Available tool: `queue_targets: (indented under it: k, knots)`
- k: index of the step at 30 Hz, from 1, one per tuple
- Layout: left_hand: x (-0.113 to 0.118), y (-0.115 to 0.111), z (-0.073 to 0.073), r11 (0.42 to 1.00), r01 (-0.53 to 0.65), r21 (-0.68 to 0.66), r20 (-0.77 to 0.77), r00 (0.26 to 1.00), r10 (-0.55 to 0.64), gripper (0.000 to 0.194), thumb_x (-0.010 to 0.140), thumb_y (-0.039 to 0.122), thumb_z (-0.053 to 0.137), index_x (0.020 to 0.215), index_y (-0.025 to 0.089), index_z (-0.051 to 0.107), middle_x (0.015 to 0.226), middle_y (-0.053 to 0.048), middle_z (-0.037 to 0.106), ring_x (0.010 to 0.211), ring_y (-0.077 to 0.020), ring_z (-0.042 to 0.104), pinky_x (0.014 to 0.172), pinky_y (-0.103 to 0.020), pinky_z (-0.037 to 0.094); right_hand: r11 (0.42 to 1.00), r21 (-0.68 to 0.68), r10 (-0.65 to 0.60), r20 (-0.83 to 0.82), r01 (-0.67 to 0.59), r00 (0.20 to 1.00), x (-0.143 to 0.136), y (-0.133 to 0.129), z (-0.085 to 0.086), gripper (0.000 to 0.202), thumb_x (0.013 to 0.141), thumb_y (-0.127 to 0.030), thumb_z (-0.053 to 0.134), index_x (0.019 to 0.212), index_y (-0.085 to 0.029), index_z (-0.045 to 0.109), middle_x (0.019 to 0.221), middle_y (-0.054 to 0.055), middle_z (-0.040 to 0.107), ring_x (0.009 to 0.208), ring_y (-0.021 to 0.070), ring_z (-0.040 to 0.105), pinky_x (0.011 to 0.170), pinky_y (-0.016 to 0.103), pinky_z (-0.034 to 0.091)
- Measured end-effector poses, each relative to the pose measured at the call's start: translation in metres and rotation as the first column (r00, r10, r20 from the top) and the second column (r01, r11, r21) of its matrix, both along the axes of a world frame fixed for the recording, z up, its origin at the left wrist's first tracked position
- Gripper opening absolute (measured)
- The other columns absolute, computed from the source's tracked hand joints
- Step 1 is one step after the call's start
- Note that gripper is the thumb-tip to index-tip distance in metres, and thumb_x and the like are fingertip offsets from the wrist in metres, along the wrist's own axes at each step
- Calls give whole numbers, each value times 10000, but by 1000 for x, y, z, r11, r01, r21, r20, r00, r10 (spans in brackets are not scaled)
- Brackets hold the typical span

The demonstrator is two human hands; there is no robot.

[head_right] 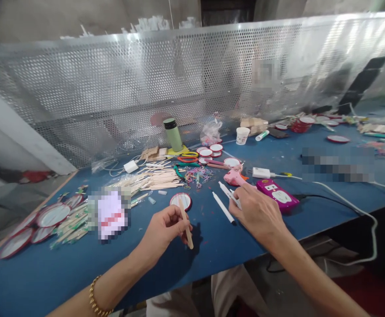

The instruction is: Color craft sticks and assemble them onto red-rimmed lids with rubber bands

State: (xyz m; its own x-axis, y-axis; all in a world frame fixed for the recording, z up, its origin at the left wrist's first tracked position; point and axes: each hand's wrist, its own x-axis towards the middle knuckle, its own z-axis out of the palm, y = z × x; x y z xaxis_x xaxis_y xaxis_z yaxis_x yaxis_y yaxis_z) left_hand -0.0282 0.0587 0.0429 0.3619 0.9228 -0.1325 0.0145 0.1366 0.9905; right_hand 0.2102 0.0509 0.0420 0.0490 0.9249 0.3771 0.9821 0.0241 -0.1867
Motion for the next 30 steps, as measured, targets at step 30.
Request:
queue_targets:
  k: [30]
  knots:
    - [13,-15,-21,976,207,-72,107,974,-199,450,744,525,689,861,171,437,656,-18,660,500,-126,647,446,-197,511,774,544,616,-527,-324,585,-62,-39,-7,200,925,-161,462,1023,-195,633,741,11,689,569,127,638,567,240,517]
